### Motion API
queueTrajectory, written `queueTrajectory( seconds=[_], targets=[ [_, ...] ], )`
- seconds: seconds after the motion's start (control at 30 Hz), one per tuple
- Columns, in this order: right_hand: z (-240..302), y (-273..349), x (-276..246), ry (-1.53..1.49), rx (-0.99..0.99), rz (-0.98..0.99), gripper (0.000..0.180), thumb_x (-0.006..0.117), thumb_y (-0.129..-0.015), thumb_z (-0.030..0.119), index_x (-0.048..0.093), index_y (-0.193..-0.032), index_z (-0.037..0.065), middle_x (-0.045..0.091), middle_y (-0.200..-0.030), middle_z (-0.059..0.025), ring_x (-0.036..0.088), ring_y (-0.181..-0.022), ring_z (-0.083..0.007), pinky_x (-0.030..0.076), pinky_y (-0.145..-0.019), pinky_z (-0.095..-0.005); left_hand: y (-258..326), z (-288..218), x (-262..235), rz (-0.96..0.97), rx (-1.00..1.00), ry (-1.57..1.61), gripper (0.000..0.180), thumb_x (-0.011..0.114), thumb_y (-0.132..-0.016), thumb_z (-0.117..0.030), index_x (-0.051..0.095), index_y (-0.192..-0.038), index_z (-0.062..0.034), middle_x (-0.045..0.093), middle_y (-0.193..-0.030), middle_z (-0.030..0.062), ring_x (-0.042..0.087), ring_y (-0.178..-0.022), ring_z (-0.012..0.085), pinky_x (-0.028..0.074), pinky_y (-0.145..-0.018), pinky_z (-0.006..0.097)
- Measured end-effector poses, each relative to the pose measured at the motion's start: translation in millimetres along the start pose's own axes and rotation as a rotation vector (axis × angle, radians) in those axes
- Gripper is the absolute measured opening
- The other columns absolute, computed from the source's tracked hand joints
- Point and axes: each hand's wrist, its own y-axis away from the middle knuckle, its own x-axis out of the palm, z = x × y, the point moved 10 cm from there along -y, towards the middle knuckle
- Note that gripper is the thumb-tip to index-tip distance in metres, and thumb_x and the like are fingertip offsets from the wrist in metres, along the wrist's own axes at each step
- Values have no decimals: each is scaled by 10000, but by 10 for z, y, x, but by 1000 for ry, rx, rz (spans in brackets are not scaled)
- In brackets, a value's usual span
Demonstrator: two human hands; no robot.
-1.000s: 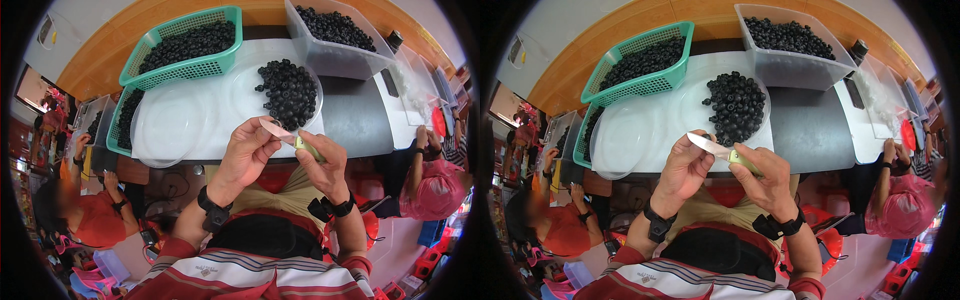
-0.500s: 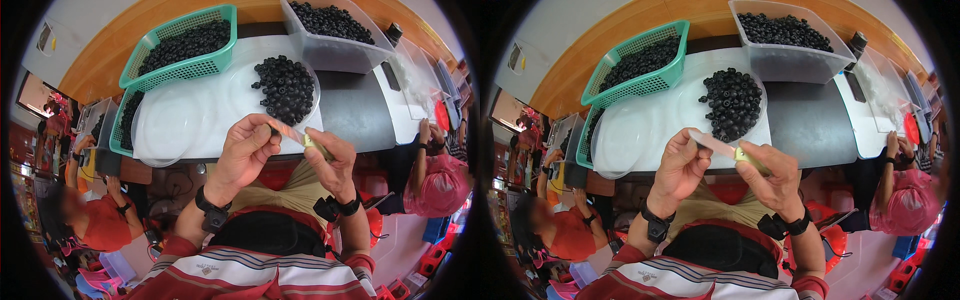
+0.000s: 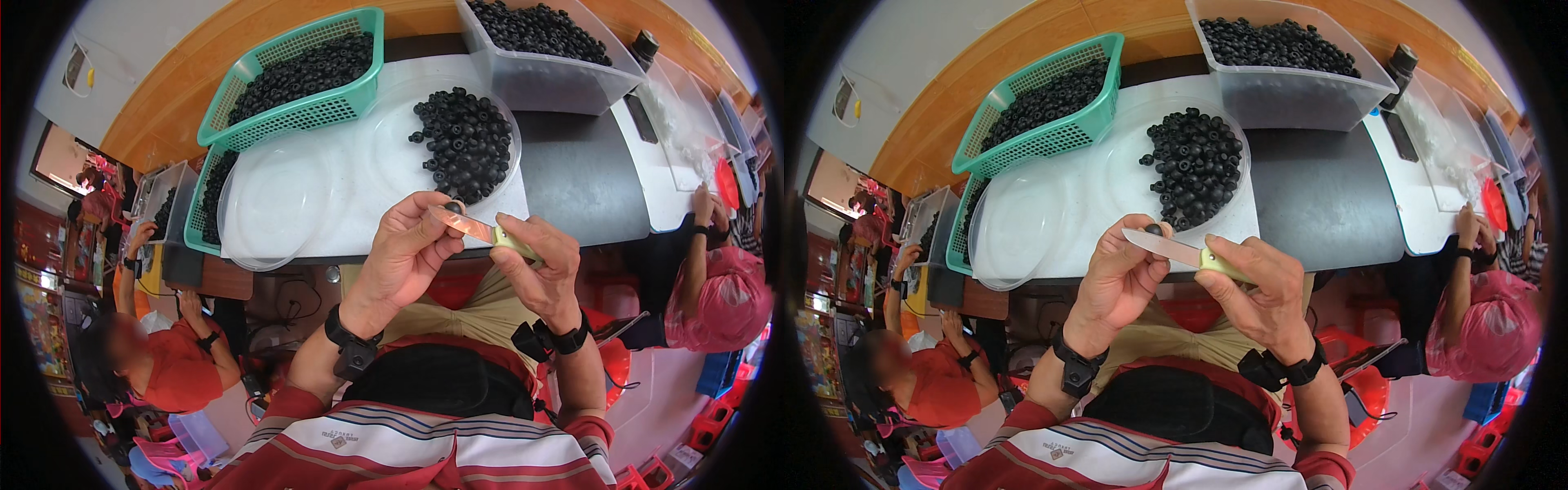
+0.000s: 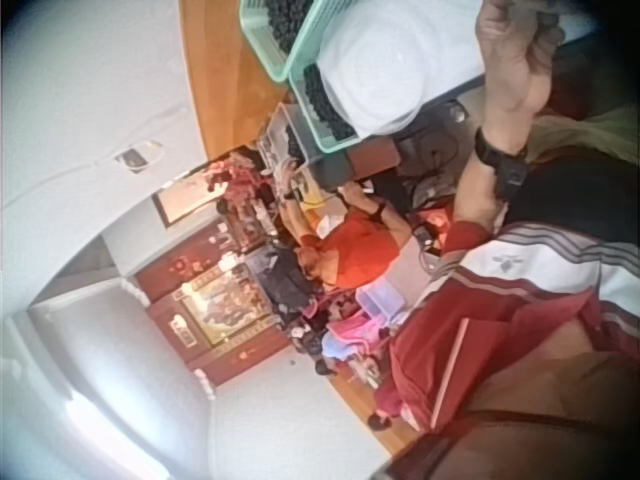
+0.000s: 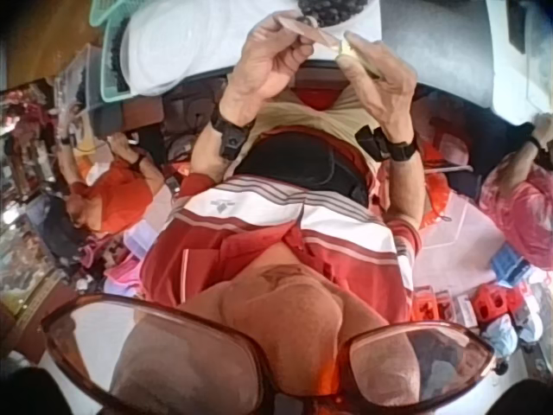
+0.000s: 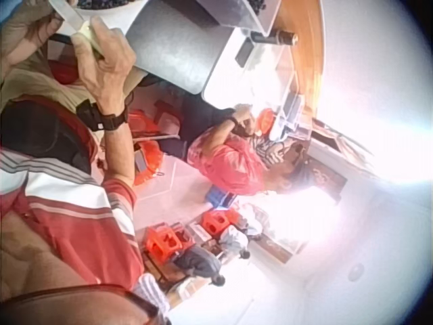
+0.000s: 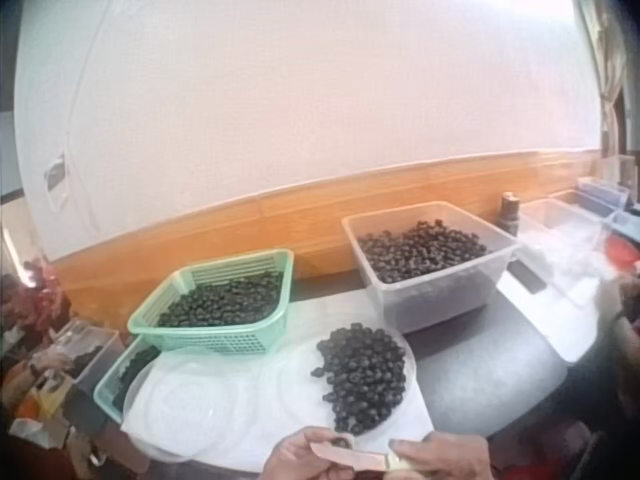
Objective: Cutting and processing small black fruits or olives using a knife.
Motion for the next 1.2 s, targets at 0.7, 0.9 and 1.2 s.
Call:
queueTrajectory(
  seconds=[0.7,0.9,1.2],
  targets=[
    [-440,146,-212,-56,262,-143,303,753,-892,113,688,-1156,-22,690,-877,-80,578,-726,-112,452,-659,-251,67,4,86,-30,4,-56,158,651,-964,-90,643,-1105,-17,662,-1049,115,652,-879,149,616,-761,265],
    [-476,132,-253,-10,266,-149,314,744,-904,127,679,-1168,-29,693,-892,-77,592,-755,-112,470,-692,-249,121,-109,-38,-115,60,-134,160,652,-958,-72,638,-1110,-23,657,-1072,129,664,-907,155,622,-772,256],
    [-766,42,-387,33,322,-167,313,716,-937,178,679,-1165,-32,680,-848,-51,577,-738,-93,469,-691,-234,278,-633,-101,-242,311,-460,175,666,-931,-17,638,-1101,6,689,-1031,119,684,-874,168,612,-767,292]
  ],
)
